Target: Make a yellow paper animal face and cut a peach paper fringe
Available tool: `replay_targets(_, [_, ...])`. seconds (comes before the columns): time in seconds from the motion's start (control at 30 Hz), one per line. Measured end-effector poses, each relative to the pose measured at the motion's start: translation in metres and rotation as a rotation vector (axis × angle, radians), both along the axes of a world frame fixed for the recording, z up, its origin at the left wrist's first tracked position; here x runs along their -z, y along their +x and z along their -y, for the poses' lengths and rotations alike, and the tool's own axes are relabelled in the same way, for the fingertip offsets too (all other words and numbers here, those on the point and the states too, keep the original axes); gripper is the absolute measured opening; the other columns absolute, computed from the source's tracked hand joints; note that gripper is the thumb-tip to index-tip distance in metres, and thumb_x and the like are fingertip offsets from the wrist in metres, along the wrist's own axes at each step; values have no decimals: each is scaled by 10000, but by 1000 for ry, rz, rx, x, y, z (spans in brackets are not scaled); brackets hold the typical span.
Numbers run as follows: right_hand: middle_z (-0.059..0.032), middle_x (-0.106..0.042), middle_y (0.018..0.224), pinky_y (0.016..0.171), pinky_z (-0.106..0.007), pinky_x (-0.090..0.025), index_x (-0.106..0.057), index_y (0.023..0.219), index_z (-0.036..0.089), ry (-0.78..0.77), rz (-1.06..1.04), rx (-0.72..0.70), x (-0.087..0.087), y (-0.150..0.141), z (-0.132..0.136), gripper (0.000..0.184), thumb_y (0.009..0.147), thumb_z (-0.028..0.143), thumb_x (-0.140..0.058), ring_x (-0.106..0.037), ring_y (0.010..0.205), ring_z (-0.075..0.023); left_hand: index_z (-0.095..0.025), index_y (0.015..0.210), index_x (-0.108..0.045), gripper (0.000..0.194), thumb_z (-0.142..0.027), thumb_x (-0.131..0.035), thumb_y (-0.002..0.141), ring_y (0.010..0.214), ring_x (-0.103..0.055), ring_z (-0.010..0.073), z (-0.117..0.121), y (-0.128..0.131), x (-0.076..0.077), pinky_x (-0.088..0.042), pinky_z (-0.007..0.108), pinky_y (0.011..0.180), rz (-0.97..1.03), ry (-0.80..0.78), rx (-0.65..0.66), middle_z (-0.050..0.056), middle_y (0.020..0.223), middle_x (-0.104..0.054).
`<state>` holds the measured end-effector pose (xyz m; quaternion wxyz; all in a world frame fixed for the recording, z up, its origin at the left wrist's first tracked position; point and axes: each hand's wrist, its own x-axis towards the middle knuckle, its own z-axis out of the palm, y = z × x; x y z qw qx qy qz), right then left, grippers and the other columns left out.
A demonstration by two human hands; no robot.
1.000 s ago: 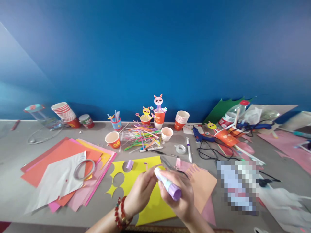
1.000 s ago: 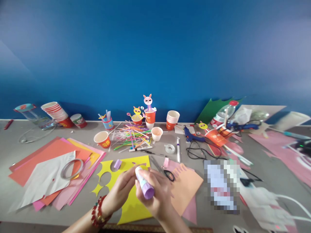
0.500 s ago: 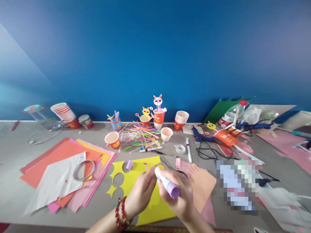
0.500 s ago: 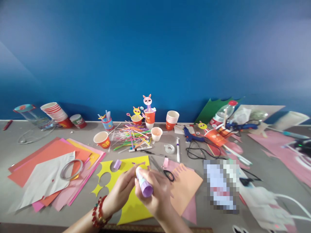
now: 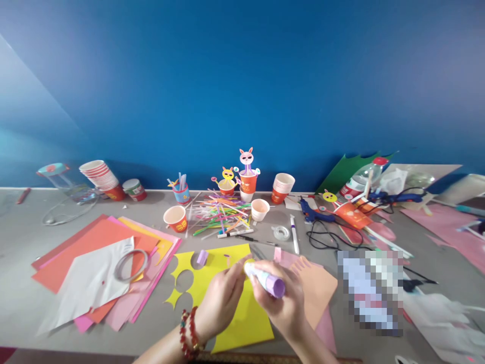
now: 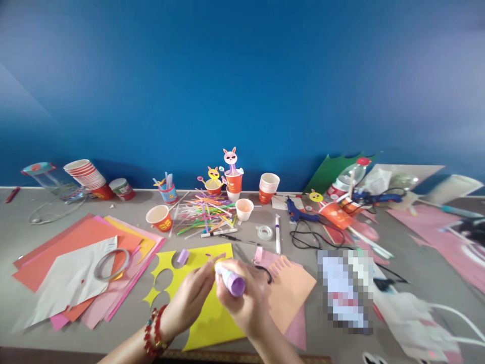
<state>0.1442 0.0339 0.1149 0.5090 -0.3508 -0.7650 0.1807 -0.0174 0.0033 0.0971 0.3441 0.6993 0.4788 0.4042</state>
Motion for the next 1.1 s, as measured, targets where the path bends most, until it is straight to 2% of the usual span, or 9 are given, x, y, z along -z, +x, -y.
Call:
replay_targets(0.3, [-30,-739,814,632,-277,-566,-637,933,221,-44,-27,8,-4,2,-1,148,812,137,-627,-711,689,-198,-183,1389,-470,404,-255,-341,1012,986,-674,218,-1,0,0,-515,309,907,-2,29,21,140,1120,-692])
replay_targets(0.4, [-26,-740,822,617,-263,-561,-631,935,224,-45,-45,19,-6,1,-3,154,817,128,-610,-705,669,-186,-182,1378,-486,398,-257,-351,1011,945,-685,223,0,1,-1,-530,309,874,-15,41,5,136,1057,-705])
replay_targets(0.53, [-16,-735,821,638,-260,-556,-628,929,228,-66,-29,-4,-5,1,-3,155,811,127,-624,-701,685,-183,-195,1372,-493,390,-235,-354,1010,1014,-671,218,1,2,0,-502,311,940,17,26,30,136,1179,-675])
replay_targets(0.7, [-19,-726,794,616,-263,-546,-622,914,219,-71,-26,25,-4,3,-3,122,821,140,-616,-693,661,-182,-187,1372,-487,387,-234,-367,1008,919,-686,194,2,0,4,-498,307,948,48,-2,11,124,1168,-686])
replay_targets(0.87, [-23,-722,750,566,-255,-541,-625,878,214,-83,-38,61,-4,2,-3,59,835,178,-607,-692,624,-186,-170,1378,-481,393,-239,-359,1011,946,-685,193,2,-1,2,-492,306,968,69,-2,26,128,1160,-691])
replay_targets(1.1, [-24,-719,740,544,-247,-546,-633,868,210,-124,-79,68,-5,4,-3,55,834,202,-591,-689,619,-188,-184,1388,-475,395,-228,-365,1011,1060,-666,208,2,-1,3,-501,316,975,83,31,39,135,1281,-638])
